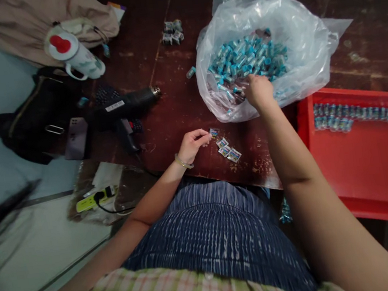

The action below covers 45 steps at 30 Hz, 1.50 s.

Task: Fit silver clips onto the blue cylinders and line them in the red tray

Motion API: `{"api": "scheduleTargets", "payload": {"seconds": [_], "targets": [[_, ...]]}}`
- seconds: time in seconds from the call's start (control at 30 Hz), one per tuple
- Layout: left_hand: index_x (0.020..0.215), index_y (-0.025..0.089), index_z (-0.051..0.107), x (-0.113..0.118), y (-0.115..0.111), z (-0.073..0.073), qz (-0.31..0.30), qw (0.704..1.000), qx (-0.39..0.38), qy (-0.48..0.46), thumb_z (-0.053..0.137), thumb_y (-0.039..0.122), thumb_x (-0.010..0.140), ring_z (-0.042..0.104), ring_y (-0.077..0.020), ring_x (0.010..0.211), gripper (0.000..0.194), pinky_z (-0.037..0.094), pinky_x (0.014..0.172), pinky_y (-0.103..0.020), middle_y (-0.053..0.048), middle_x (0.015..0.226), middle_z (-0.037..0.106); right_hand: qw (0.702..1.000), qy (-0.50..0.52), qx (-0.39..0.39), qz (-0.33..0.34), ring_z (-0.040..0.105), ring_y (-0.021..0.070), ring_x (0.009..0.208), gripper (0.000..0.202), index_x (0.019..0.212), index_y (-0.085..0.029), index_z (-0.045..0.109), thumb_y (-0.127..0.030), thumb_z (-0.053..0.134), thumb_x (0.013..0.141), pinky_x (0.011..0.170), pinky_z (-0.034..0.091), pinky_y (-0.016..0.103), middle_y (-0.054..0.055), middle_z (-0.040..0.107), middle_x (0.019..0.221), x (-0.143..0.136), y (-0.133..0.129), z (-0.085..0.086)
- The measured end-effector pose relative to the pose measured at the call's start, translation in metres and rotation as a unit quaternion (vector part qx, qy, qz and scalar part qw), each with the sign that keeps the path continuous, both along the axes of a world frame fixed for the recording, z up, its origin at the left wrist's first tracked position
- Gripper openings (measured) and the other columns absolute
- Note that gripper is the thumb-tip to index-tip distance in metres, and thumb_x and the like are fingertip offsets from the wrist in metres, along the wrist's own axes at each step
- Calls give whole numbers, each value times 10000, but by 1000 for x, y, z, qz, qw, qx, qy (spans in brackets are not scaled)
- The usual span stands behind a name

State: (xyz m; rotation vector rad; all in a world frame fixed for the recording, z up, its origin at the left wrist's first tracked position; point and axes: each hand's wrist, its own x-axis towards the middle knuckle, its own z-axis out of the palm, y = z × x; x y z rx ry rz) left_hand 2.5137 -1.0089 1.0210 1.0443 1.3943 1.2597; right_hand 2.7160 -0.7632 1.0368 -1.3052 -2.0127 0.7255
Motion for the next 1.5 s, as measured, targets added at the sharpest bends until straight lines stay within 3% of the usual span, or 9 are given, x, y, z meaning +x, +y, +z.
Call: {"api": "scheduleTargets", "payload": {"seconds": [0.1,0.2,0.37,0.43,0.57,0.97,1.13,1.33,1.5], "targets": [[746,184,725,-7,-5,6,22,1000,-4,-13,851,468,836,570,-130,662,324,489,679,-282,-13,714,694,992,-83,-46,-82,606,87,875,203,728,-132,649,17,753,820,949,441,305,100,799,1009,1,5,2],[738,184,729,-11,-7,6,36,999,5,-19,854,438,855,582,-137,680,306,491,695,-298,-22,732,704,996,-47,-26,-77,615,71,849,87,860,-100,703,-18,730,865,933,455,297,84,792,1024,5,-16,12],[740,198,747,-7,-6,7,48,998,21,-19,864,331,829,620,-153,733,198,516,754,-318,-20,777,733,965,238,-84,74,680,108,738,152,980,-213,717,-326,818,963,763,588,262,-8,748,880,3,-91,32],[735,201,748,-4,-5,10,51,998,19,-14,871,254,812,635,-152,751,154,536,800,-325,-16,792,742,944,280,-124,124,701,134,732,265,950,-245,708,-473,843,944,744,627,293,-15,727,840,-1,-121,37],[742,194,752,1,-7,15,44,999,16,-12,884,195,806,654,-158,781,146,554,837,-331,-20,813,753,940,292,-126,123,719,157,780,395,929,-260,703,-634,831,915,778,646,319,1,719,847,-7,-157,44],[787,165,729,2,-20,19,-38,998,16,-45,876,273,829,673,-178,806,188,577,895,-366,-38,837,734,945,253,-116,170,717,192,799,402,886,-262,761,-631,907,822,776,648,349,20,756,853,-4,-179,48],[801,181,757,6,-20,14,-38,999,32,-5,850,248,858,708,-202,835,128,601,932,-400,-51,864,776,953,226,-111,170,719,238,832,286,877,-284,764,-546,879,874,856,658,464,25,749,856,6,-188,48],[1017,195,841,16,-21,16,-55,998,23,-18,787,211,905,768,-249,990,125,611,988,-422,-71,1069,844,969,191,-82,137,748,283,887,203,872,-325,769,-516,825,911,939,645,550,22,786,912,6,-193,24],[1073,197,851,20,-24,13,-78,992,-55,-80,756,289,984,752,-224,906,160,620,854,-375,-81,1051,833,975,166,-70,130,771,298,1093,197,966,-309,789,-498,804,910,1113,565,562,19,823,1120,3,-211,8]]}}
